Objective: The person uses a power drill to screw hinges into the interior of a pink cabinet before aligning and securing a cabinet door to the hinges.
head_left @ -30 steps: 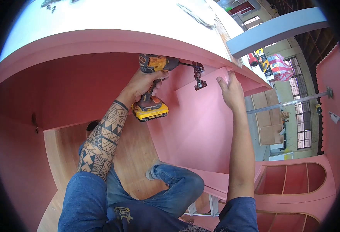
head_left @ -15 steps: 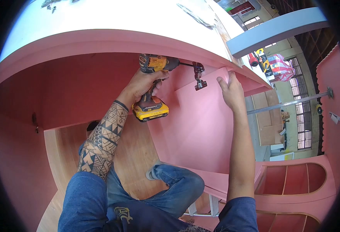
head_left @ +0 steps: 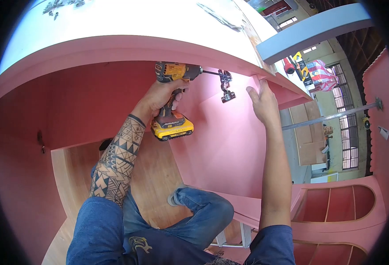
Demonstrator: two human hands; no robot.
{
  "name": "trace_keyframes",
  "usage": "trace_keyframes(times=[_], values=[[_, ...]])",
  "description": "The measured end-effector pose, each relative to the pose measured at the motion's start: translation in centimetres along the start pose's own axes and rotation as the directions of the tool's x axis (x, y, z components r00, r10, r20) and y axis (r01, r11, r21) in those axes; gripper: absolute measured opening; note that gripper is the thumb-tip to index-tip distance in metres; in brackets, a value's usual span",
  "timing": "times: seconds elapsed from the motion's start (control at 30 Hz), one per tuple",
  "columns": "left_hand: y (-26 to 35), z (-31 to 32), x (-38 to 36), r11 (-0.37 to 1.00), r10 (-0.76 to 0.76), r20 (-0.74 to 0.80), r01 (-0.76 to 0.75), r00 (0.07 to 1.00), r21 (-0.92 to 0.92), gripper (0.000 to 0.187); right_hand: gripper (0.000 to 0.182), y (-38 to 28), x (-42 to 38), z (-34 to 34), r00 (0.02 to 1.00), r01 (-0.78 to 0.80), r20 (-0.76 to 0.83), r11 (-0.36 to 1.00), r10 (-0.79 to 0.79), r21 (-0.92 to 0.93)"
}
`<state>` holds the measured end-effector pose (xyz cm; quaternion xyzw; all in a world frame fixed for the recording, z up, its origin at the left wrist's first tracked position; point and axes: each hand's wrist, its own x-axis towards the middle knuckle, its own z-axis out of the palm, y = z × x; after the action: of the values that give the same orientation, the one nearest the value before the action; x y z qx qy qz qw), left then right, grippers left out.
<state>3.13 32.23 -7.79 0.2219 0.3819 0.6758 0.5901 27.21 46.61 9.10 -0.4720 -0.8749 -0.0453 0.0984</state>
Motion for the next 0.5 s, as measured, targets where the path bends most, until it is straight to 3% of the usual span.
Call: trace_keyframes(times=[0.13,0.5], values=[[0.53,0.7,-0.36,1.0,-0.002,-0.056,0.003,0.998,0.02,0.022,0.054,0.06,-0.13,-0.01,1.0,0.006,-0.015,1.0,-0.006,0.005],[0.31,0.56,-0.12,0.999,-0.031,-0.015,0.032,0.999,0.014,0.021,0.051,-0.38,-0.16,-0.17,1.0,-0.021,0.011,1.0,0.021,-0.01]])
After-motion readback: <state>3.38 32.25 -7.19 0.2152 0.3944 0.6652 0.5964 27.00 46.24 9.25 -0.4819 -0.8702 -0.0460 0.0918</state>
